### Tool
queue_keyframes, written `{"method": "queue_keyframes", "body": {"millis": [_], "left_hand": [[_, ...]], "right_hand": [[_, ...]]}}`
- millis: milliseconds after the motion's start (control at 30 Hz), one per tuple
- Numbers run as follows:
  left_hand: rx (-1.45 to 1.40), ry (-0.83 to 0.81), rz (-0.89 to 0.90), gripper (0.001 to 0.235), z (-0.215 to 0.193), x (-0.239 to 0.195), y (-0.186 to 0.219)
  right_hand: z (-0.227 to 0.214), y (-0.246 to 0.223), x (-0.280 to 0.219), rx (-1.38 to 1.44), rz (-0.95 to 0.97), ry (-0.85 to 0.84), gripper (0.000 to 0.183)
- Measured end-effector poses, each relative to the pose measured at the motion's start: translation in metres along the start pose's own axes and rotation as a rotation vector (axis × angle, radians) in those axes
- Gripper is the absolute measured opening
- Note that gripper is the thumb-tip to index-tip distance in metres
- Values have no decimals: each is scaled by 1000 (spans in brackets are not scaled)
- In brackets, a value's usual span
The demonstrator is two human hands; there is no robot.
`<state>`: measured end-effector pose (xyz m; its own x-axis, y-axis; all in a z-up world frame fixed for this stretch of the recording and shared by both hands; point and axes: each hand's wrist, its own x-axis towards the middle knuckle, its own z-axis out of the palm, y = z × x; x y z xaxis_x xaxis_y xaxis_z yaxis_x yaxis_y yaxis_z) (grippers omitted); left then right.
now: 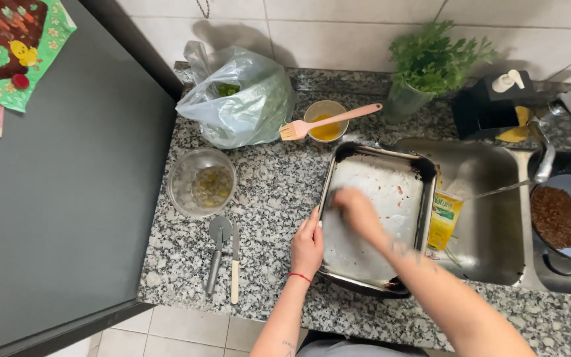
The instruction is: The person washes a rectangular metal baking tray in a kitchen sink using a sponge and running water. They scrub the interior surface thoroughly, rinse the tray, and then dry it with a cloth before placing it on the countertop.
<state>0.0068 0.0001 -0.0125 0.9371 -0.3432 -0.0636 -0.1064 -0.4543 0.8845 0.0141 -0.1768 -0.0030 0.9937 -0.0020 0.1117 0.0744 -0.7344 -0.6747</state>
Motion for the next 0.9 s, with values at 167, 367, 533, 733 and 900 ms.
{"method": "queue_keyframes", "body": {"millis": [167, 367, 533, 733, 900], "left_hand": [[26, 7, 20, 42, -2, -6, 2], [52, 48, 59, 42, 1, -10, 7], [62, 60, 82, 42, 4, -5, 5], [12, 29, 60, 41, 2, -5, 13], [48, 16, 41, 40, 3, -5, 6]], "right_hand": [[6, 20, 21, -198, 199, 177, 16], [36, -55, -66, -91, 162, -126, 20], [-15, -32, -52, 41, 105, -242, 24], [-33, -11, -37, -169, 297, 195, 19], [40, -40, -74, -119, 223, -146, 17]]}}
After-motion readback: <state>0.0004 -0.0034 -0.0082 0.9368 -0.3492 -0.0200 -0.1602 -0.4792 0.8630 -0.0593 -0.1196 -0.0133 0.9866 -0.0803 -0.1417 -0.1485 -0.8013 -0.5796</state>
